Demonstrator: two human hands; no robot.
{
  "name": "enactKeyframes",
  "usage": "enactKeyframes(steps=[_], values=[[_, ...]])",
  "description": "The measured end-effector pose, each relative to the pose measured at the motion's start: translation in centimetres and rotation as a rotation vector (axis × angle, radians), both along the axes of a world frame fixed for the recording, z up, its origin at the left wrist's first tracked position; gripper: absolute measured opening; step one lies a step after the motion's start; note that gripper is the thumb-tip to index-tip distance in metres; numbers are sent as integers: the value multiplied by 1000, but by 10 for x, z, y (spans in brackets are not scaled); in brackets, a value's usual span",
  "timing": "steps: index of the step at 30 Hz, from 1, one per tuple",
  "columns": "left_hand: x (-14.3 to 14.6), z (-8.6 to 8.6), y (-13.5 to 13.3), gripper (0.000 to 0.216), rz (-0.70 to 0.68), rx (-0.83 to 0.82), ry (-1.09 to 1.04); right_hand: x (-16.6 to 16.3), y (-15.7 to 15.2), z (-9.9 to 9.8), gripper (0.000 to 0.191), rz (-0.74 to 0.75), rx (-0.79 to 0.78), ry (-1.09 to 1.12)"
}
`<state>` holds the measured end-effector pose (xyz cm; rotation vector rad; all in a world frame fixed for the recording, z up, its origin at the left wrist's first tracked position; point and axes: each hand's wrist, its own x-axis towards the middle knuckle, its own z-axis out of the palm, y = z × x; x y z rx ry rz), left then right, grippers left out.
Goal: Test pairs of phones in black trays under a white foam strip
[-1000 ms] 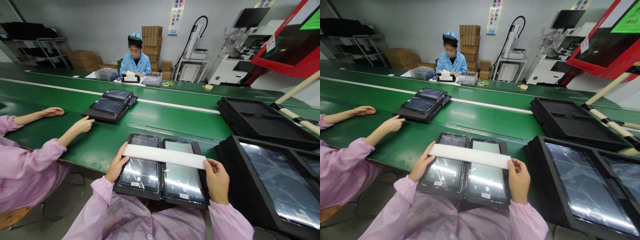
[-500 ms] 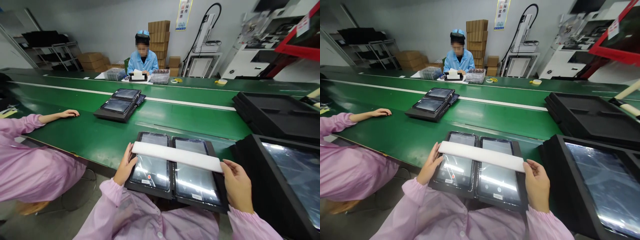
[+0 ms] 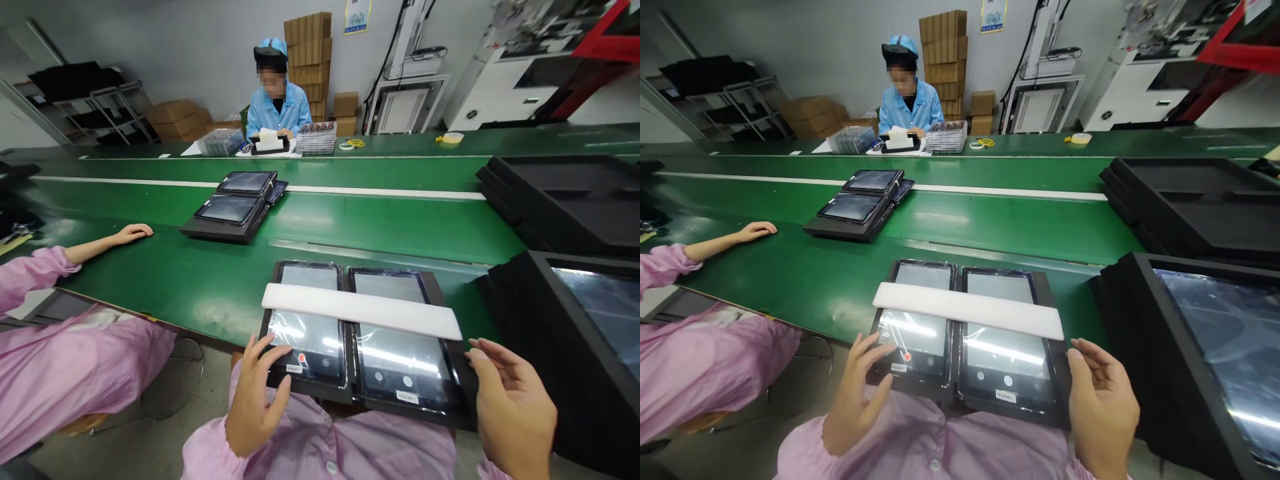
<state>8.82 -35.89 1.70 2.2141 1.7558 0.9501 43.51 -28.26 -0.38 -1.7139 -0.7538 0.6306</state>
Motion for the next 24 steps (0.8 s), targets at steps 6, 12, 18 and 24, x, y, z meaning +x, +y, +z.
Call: enactKeyframes(steps=[6, 12, 18, 24], values=[[-4, 4, 10, 49, -117, -46, 122, 0, 0, 3, 44, -14, 7, 13], [-6, 4, 10, 47, 6, 22, -35, -4, 1, 12, 43, -49, 0, 34], [0, -1, 12, 51, 240, -36, -253, -6, -1, 11, 43, -32, -11, 9], [1, -19, 12, 48, 430, -66, -542, 9, -2, 6, 63, 55, -175, -27]])
